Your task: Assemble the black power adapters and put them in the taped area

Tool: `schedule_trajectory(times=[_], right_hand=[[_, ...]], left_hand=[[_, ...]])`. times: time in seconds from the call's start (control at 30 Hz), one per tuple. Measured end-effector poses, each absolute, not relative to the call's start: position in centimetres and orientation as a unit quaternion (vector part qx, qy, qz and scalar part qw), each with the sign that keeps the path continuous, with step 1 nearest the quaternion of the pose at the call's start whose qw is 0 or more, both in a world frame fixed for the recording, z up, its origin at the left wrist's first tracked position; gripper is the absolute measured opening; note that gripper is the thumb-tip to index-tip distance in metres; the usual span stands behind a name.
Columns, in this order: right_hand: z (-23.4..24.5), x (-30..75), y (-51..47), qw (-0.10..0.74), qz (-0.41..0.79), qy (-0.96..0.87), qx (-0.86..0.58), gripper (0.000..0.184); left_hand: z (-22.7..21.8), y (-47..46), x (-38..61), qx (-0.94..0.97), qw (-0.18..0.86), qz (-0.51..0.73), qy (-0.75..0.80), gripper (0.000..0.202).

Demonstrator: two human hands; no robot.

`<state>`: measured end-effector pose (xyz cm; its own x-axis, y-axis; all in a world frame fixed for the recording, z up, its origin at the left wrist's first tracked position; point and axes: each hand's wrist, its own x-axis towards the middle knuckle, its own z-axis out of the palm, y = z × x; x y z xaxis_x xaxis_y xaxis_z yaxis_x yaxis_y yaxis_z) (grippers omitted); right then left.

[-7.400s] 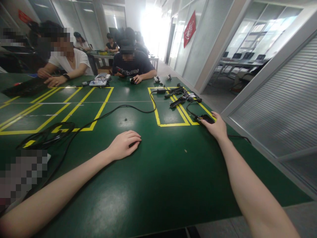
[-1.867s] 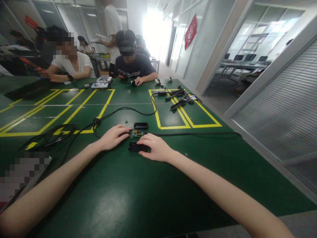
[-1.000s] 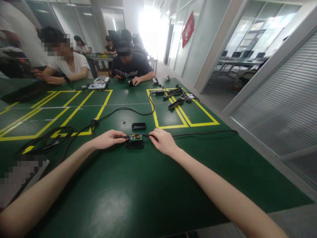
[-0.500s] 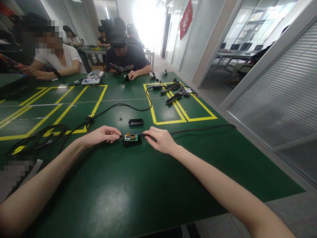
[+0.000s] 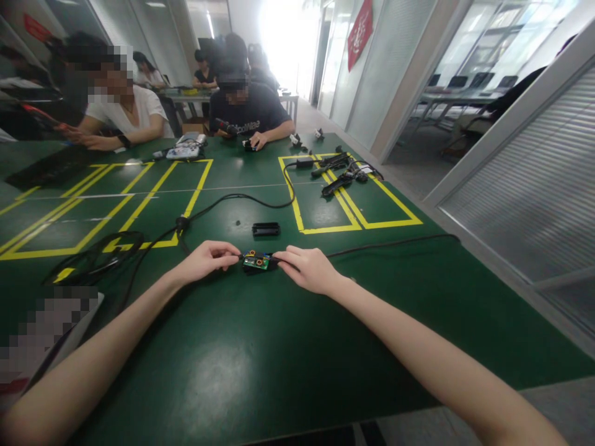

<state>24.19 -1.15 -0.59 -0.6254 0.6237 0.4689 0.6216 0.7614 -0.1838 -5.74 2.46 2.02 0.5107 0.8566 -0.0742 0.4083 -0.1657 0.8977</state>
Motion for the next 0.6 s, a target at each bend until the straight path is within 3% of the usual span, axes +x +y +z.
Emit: schedule_trajectory(times=[0.23, 0.47, 0.6], right_hand=[[-0.7, 24.2, -0.9, 0.238, 0.045, -0.901, -0.359, 0.033], [-0.6, 24.2, -0.9, 0.232, 0.071, -0.9, -0.362, 0.032], [-0.6, 23.7, -0.9, 0.231, 0.07, -0.894, -0.377, 0.034]], left_hand=[[1.3, 0.8, -5.5, 0.766, 0.36, 0.302, 0.439, 0.032], [0.8, -1.1, -5.7, 0.835, 0.193, 0.29, 0.426, 0.028], [0.9, -1.4, -5.3, 0.846, 0.167, 0.262, 0.433, 0.032]])
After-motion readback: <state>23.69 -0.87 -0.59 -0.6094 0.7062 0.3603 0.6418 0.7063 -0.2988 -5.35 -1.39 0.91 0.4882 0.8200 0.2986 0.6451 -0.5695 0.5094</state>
